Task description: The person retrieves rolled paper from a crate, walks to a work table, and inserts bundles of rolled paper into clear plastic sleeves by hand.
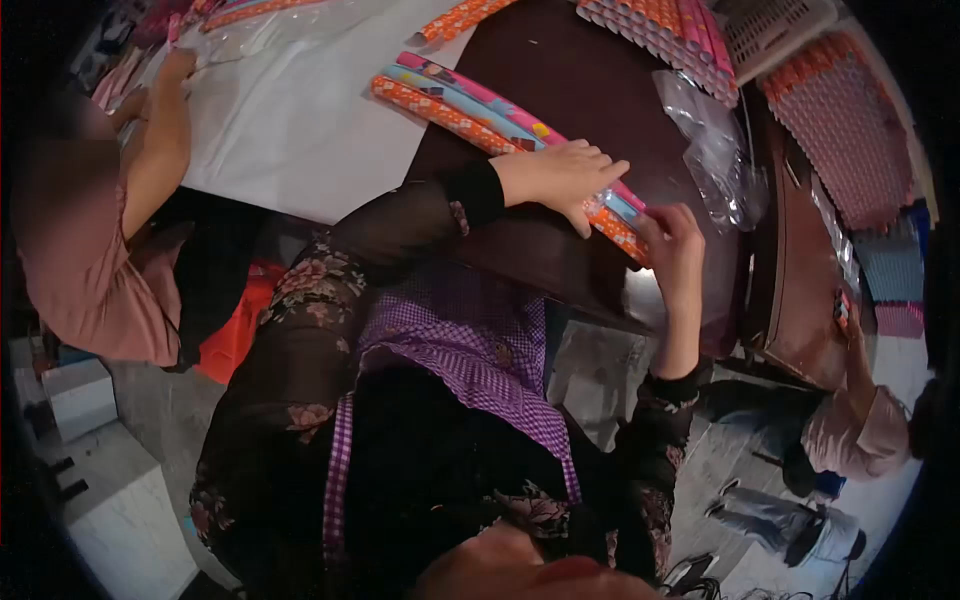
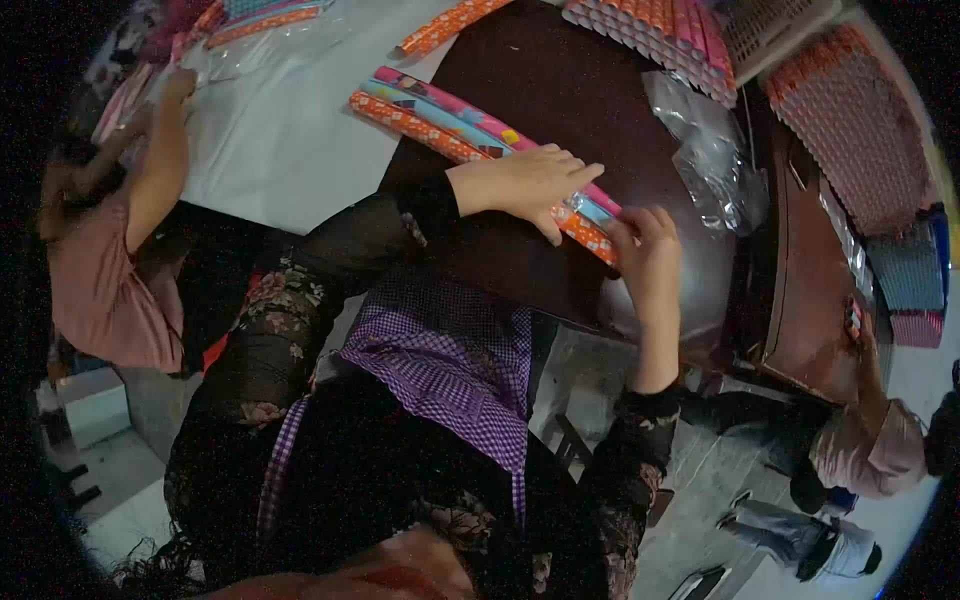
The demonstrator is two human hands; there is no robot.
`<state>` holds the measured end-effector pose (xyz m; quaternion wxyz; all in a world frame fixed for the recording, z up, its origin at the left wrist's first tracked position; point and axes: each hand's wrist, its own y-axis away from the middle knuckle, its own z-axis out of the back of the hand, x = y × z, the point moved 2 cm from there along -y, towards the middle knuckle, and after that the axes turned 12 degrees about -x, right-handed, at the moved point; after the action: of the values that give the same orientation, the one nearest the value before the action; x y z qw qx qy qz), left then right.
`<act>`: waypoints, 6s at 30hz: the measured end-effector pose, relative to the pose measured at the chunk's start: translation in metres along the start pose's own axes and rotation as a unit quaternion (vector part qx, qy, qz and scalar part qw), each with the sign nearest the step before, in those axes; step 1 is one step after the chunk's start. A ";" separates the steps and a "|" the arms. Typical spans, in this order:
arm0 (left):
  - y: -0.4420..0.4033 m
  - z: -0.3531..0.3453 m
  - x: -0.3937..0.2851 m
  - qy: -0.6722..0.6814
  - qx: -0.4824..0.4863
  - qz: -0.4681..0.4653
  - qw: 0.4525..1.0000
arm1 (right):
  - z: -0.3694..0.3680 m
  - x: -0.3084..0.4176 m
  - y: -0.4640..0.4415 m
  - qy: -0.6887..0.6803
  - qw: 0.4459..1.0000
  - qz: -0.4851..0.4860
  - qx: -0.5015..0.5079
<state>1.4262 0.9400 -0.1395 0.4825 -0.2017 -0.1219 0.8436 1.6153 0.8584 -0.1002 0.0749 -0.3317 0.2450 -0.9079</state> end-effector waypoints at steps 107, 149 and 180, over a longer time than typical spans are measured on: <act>0.088 0.047 0.091 -0.171 -0.006 0.032 0.985 | 0.031 -0.100 0.036 -0.475 0.728 -0.484 0.101; 0.087 0.047 0.090 -0.175 -0.006 0.032 0.984 | 0.078 -0.135 0.047 -0.402 0.810 -0.411 0.117; 0.092 0.054 0.089 -0.117 0.005 0.054 0.992 | 0.052 -0.129 0.050 -0.173 0.949 -0.223 0.144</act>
<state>1.2907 0.9698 -0.1480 0.4194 -0.1059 -0.1621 0.8869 1.7467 0.8330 -0.1640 -0.0407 -0.5151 0.0146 -0.8560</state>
